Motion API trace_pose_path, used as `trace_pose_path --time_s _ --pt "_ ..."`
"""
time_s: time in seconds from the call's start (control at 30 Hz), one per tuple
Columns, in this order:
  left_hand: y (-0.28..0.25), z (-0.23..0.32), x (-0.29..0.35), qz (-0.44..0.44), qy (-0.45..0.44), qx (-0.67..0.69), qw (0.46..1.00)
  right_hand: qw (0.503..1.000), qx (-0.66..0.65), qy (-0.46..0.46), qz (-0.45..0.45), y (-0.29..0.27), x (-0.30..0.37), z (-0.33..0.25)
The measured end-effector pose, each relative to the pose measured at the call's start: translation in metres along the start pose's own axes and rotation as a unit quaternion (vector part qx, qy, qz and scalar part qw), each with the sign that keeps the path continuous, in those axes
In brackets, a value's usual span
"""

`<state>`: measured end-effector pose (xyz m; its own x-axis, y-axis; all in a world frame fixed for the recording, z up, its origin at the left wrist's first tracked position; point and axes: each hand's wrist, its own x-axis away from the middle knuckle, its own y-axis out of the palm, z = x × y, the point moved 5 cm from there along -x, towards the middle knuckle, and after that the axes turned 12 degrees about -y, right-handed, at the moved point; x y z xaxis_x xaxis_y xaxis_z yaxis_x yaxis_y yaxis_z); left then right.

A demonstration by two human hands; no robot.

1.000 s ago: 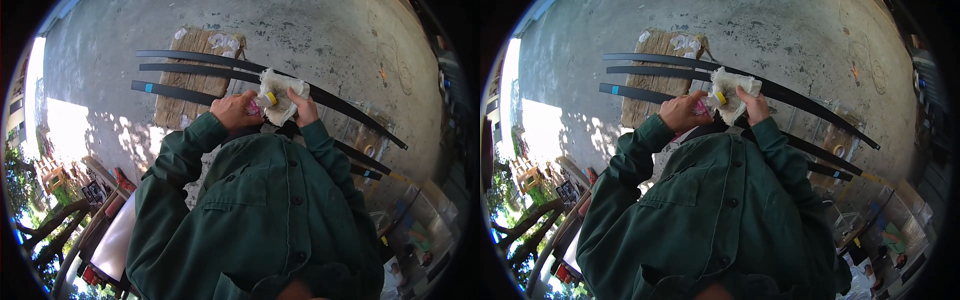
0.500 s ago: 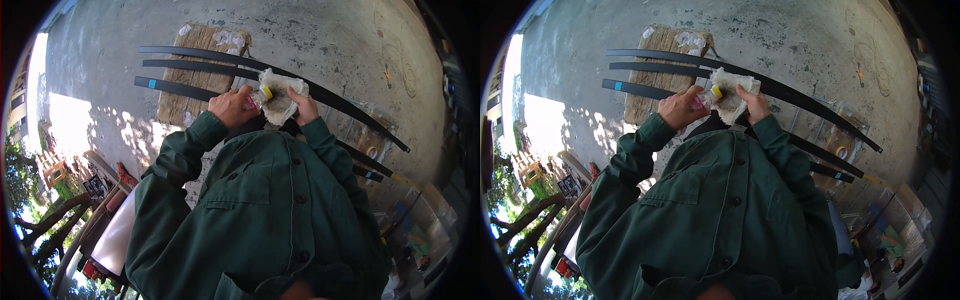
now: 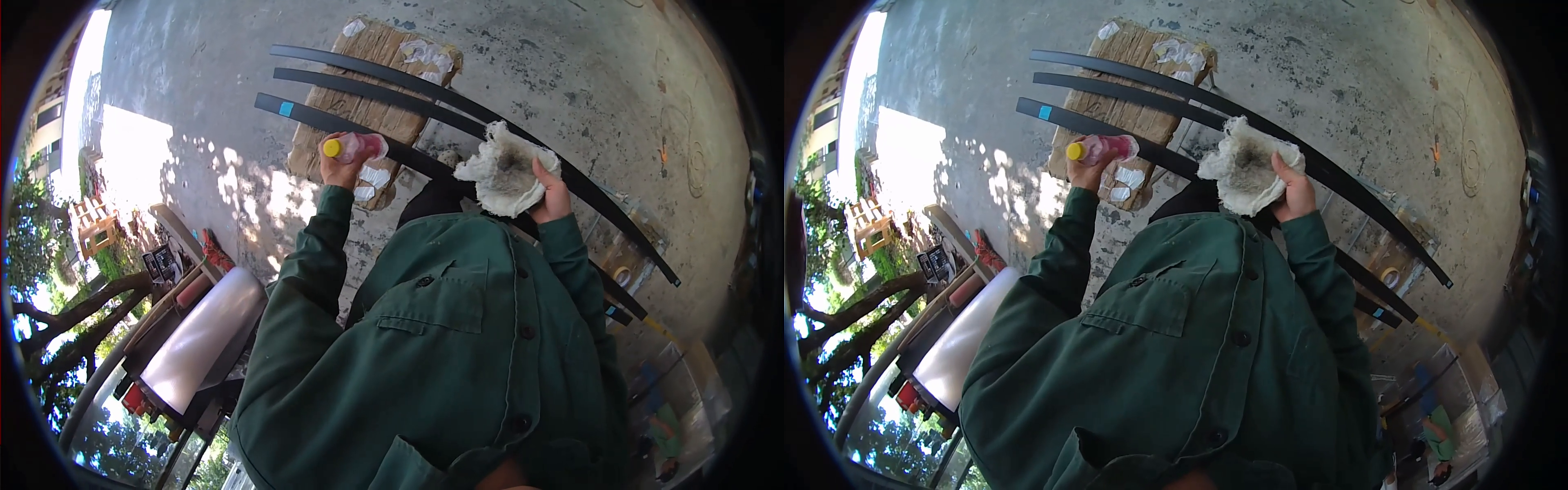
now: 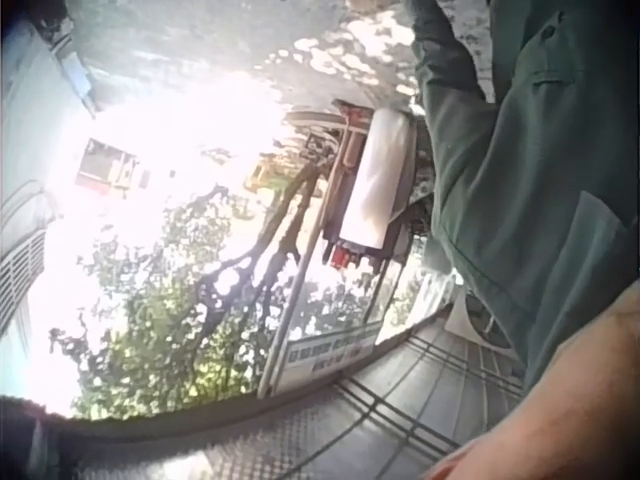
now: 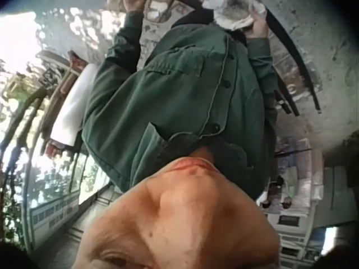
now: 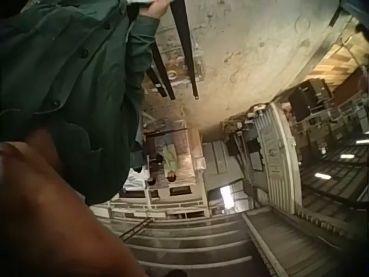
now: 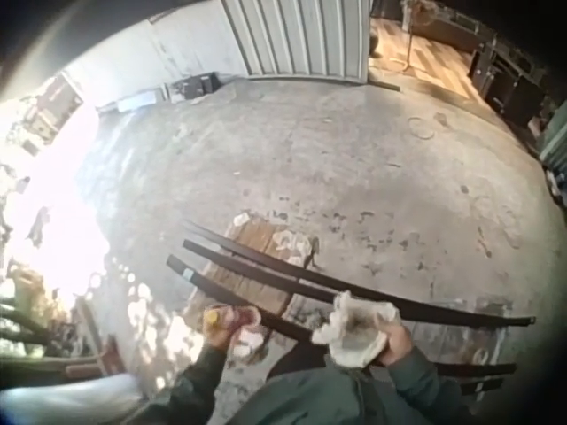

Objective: The recorder cleans furniture strips with a solution and cloth, then attaches them to a large circular metal furniture frame using tape.

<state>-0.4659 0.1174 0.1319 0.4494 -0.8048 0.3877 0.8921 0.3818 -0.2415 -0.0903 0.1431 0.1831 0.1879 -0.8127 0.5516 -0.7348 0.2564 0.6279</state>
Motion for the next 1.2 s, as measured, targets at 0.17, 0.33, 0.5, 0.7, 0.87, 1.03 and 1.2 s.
trace_pose_path --time_s 0.17,0.33,0.5,0.7,0.87,1.03,1.2 --pt "-0.074 -0.081 -0.027 0.249 -0.015 0.029 0.968 0.998 -0.035 -0.023 0.056 -0.023 0.008 -0.023" --pt "-0.075 -0.101 -0.016 0.333 -0.048 0.002 0.942 0.99 -0.008 -0.086 0.109 -0.045 0.018 -0.046" --pt "-0.064 -0.079 0.0 0.343 -0.144 -0.006 0.928 0.98 -0.018 -0.111 0.166 -0.073 0.031 -0.051" --pt "-0.079 -0.1 -0.018 0.323 -0.115 0.055 0.938 0.979 -0.032 -0.105 0.171 -0.08 0.041 -0.044" --pt "-0.076 -0.107 -0.026 0.32 -0.093 0.052 0.941 0.977 -0.038 -0.112 0.176 -0.088 0.047 -0.043" --pt "-0.076 -0.107 -0.029 0.327 -0.136 -0.002 0.935 0.975 -0.047 -0.128 0.177 -0.096 0.056 -0.048" --pt "-0.075 -0.103 -0.006 0.379 -0.33 -0.179 0.846 0.962 -0.068 -0.158 0.214 -0.127 0.075 -0.046"
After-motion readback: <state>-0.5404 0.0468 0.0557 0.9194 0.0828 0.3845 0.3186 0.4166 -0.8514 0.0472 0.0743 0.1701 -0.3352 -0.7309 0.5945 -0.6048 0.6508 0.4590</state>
